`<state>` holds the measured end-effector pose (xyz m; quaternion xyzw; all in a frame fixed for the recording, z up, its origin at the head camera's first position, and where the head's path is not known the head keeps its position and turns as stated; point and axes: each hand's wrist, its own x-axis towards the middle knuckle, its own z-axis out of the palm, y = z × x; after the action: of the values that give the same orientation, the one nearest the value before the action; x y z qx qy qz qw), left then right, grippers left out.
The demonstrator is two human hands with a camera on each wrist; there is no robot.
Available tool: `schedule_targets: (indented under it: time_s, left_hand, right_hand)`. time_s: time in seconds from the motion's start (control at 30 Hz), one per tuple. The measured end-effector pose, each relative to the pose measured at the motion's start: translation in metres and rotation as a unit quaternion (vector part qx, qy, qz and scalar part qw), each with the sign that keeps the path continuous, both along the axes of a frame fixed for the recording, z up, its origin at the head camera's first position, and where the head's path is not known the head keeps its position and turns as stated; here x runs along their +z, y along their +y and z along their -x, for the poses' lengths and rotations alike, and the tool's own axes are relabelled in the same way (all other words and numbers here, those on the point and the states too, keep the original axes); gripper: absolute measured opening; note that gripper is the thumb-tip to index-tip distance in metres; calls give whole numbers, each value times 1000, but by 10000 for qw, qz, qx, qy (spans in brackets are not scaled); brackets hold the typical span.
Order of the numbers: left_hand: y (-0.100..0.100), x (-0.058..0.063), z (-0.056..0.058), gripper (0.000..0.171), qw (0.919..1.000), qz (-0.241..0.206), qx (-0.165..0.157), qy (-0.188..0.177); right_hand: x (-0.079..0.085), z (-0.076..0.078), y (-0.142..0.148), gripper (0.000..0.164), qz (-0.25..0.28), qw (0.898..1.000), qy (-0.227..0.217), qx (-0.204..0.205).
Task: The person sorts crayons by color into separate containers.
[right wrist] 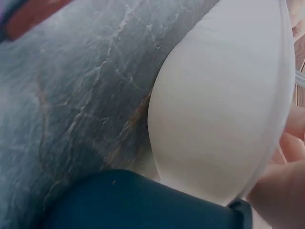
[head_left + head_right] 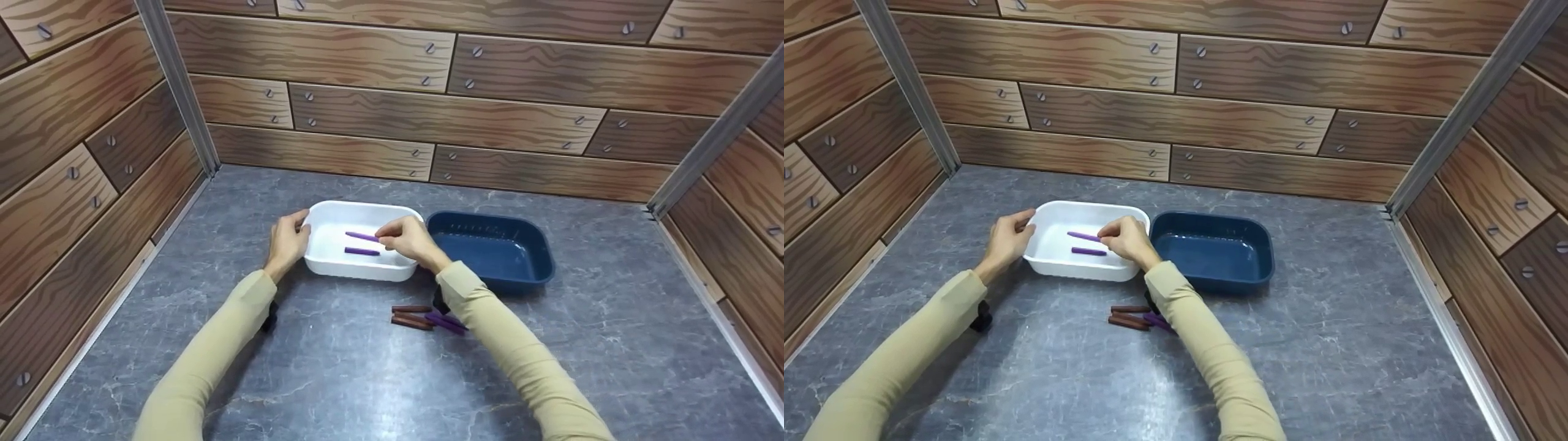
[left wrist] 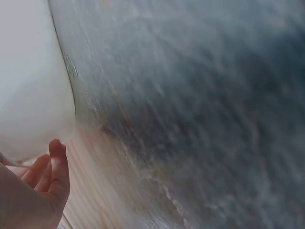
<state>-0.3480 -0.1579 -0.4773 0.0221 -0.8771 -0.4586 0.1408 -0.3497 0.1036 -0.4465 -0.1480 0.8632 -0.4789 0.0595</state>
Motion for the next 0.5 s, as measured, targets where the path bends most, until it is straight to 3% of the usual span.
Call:
schedule_targets:
  time_s: [0.27, 0.5]
  left_hand:
    - [-1, 0, -2, 41, 10000, -34, 10, 71]
    - [2, 1, -3, 41, 10000, -15, 37, 38]
  right_hand:
    - [-7, 8, -9, 17, 213, 9996, -165, -62]
    - [-12, 13, -13, 14, -413, 9989, -54, -234]
